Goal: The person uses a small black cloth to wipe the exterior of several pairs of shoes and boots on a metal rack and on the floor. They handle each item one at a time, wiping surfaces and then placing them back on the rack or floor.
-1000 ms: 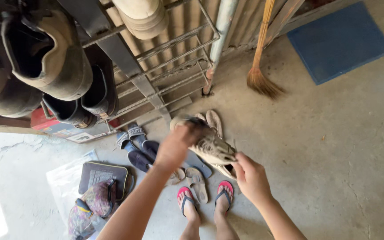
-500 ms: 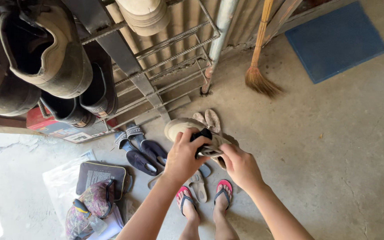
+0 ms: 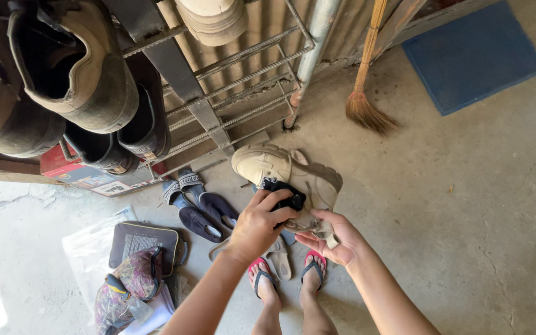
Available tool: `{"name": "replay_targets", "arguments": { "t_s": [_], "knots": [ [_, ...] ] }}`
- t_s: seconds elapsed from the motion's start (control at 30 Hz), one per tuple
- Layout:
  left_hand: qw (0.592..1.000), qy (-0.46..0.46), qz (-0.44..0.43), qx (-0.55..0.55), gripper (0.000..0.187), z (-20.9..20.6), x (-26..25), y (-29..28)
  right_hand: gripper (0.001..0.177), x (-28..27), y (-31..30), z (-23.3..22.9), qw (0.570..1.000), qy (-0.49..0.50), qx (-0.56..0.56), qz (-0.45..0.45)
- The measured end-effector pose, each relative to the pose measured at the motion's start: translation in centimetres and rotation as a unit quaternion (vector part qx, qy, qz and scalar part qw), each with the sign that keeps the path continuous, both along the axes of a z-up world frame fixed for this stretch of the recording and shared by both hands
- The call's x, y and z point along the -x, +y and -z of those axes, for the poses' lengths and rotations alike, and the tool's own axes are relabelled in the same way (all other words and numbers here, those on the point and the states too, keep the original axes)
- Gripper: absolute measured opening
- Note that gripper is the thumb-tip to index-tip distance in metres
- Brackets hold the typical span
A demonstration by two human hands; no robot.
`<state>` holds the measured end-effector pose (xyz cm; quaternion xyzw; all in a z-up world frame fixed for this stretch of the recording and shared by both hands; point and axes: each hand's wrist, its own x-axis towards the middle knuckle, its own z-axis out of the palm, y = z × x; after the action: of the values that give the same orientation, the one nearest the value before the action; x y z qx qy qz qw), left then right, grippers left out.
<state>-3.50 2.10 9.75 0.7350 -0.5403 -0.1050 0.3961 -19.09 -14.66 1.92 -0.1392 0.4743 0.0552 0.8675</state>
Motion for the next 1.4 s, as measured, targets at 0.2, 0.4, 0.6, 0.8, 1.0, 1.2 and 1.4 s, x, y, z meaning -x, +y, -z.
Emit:
{"name": "replay_targets", "arguments": {
  "t_s": [0.2,0.4,0.6,0.8,1.0,1.2,1.4],
  "knots": [
    [0.986,0.026,-0.131,-0.103,0.049,0.5,-5.0,1.5,0.033,1.2,-0.4,0.3,0.995,0.001,0.070,-0.066],
    [0.998,-0.040,0.049,-0.001,0.067,3.5,2.0,-3.3,0.032,-0.7,2.0,0.2,0.983,0.018,0.163,-0.087],
    [0.901,-0.002,-0.294,-0.319,0.040,10.6,-6.7,1.9,0.034,1.1,2.4,0.3,0.984,0.031,0.162,-0.064],
    [0.981,-0.131,0.138,0.035,0.050,8.9,-0.3,-0.4,0.035,0.5,2.0,-0.2,0.980,0.008,0.187,-0.068],
    [0.946,-0.125,-0.280,-0.109,0.066,9.8,-5.8,1.3,0.039,1.4,-0.7,-2.2,0.988,-0.033,0.141,-0.050],
    [0.961,-0.076,-0.196,-0.182,0.059,10.2,-5.6,1.8,0.037,2.6,-0.6,-0.8,0.986,-0.029,0.157,-0.056],
    [0.969,-0.106,-0.067,-0.214,0.057,9.4,-3.0,2.6,0.029,5.3,0.3,3.0,0.999,0.007,0.030,0.010]
  ]
}}
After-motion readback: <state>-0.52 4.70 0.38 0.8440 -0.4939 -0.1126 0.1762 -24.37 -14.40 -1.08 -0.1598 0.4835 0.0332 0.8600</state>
